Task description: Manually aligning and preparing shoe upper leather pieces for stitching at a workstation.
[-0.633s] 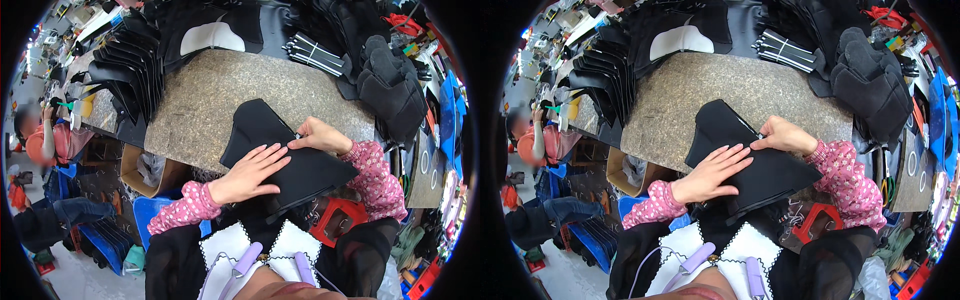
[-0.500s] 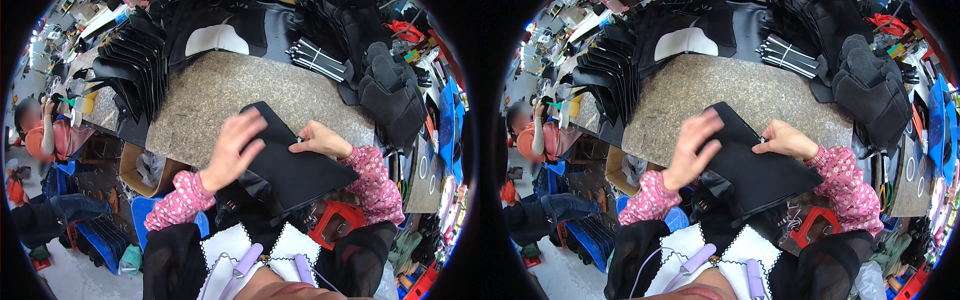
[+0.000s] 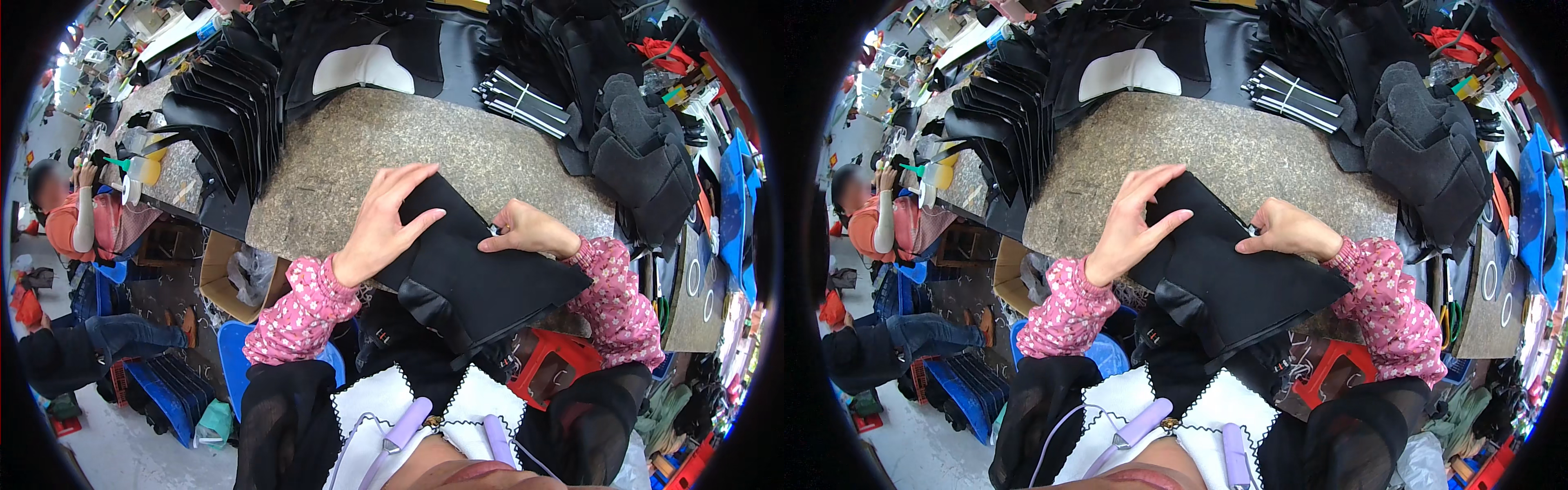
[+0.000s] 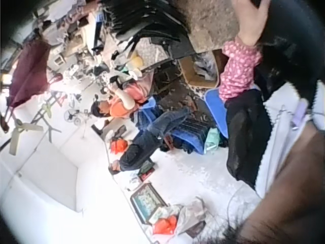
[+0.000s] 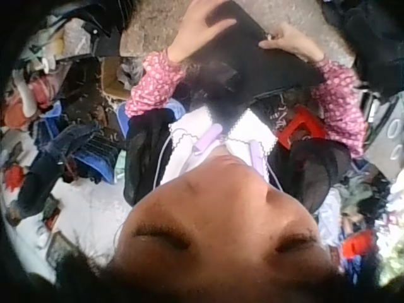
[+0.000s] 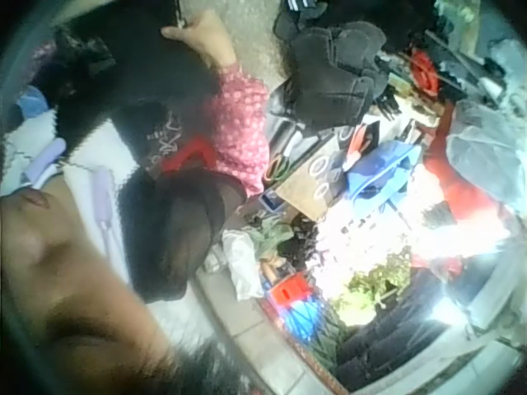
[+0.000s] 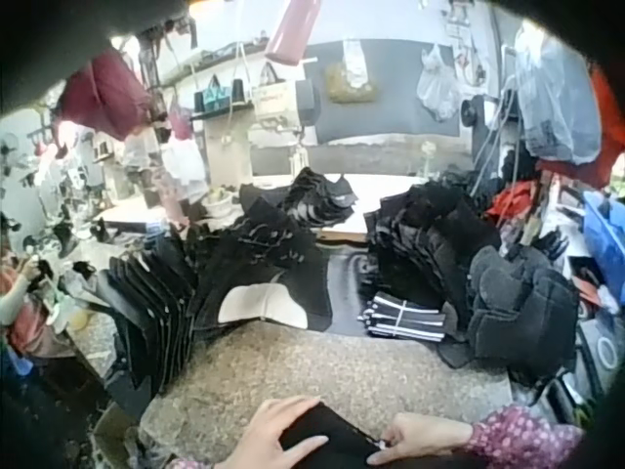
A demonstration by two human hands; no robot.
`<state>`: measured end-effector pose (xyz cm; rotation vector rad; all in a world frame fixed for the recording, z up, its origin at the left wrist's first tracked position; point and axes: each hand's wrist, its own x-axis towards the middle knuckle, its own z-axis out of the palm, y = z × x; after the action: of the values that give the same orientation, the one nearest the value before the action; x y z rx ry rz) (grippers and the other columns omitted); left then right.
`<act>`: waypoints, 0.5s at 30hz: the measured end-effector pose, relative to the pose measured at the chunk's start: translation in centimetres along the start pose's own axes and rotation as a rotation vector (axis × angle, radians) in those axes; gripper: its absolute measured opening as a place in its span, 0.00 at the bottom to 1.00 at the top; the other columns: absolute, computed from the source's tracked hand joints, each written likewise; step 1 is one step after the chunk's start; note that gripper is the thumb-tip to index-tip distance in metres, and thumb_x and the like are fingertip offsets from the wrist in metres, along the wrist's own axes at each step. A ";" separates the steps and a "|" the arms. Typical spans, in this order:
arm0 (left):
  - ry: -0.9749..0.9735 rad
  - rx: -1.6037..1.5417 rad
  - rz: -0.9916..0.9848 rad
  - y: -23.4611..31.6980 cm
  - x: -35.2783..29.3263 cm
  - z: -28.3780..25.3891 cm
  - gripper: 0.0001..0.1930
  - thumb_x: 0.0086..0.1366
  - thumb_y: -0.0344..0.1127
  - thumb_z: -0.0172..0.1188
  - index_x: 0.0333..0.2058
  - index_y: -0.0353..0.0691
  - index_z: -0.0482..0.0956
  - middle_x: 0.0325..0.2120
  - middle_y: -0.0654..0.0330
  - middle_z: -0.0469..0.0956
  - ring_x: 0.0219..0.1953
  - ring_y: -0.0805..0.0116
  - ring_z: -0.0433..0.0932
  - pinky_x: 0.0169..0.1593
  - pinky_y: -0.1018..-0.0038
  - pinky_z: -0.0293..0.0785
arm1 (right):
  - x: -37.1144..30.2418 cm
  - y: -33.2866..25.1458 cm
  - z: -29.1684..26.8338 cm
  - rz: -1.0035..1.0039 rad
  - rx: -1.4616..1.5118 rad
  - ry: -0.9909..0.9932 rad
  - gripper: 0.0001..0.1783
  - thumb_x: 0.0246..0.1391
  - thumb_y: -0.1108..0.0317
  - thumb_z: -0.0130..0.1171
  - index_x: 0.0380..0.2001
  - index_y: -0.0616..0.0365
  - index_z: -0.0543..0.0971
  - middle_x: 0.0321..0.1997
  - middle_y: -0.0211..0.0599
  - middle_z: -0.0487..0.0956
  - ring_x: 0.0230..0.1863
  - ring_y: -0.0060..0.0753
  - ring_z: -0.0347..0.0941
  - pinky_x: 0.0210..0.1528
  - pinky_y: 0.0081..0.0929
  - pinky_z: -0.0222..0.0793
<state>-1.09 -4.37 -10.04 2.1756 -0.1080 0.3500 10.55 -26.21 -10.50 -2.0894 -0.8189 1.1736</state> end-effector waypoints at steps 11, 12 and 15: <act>-0.208 0.243 0.350 0.4 2.2 -0.1 0.16 0.42 0.32 0.69 0.32 0.43 0.74 0.41 0.62 0.72 0.51 0.59 0.65 0.55 0.64 0.59 | -0.5 -0.6 -0.3 -0.028 -0.075 0.030 0.24 0.38 0.56 0.65 0.14 0.71 0.72 0.09 0.41 0.67 0.13 0.29 0.63 0.19 0.33 0.59; -0.209 0.244 0.352 0.7 2.1 -0.2 0.16 0.42 0.32 0.69 0.32 0.43 0.74 0.41 0.62 0.72 0.51 0.59 0.65 0.55 0.64 0.59 | -0.4 -0.5 -0.2 -0.037 -0.078 0.032 0.24 0.38 0.56 0.65 0.14 0.71 0.72 0.09 0.41 0.67 0.13 0.29 0.64 0.20 0.33 0.59; -0.307 0.177 0.363 1.3 1.7 -0.6 0.17 0.43 0.33 0.68 0.34 0.41 0.74 0.28 0.61 0.72 0.37 0.61 0.72 0.44 0.69 0.66 | -0.2 0.0 -0.1 -0.033 -0.073 0.017 0.23 0.38 0.56 0.66 0.15 0.71 0.74 0.10 0.42 0.68 0.14 0.30 0.65 0.20 0.33 0.61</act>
<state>0.13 -4.53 -8.18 2.3707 -0.6717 0.2309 10.57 -26.38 -10.36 -2.1332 -0.8969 1.1233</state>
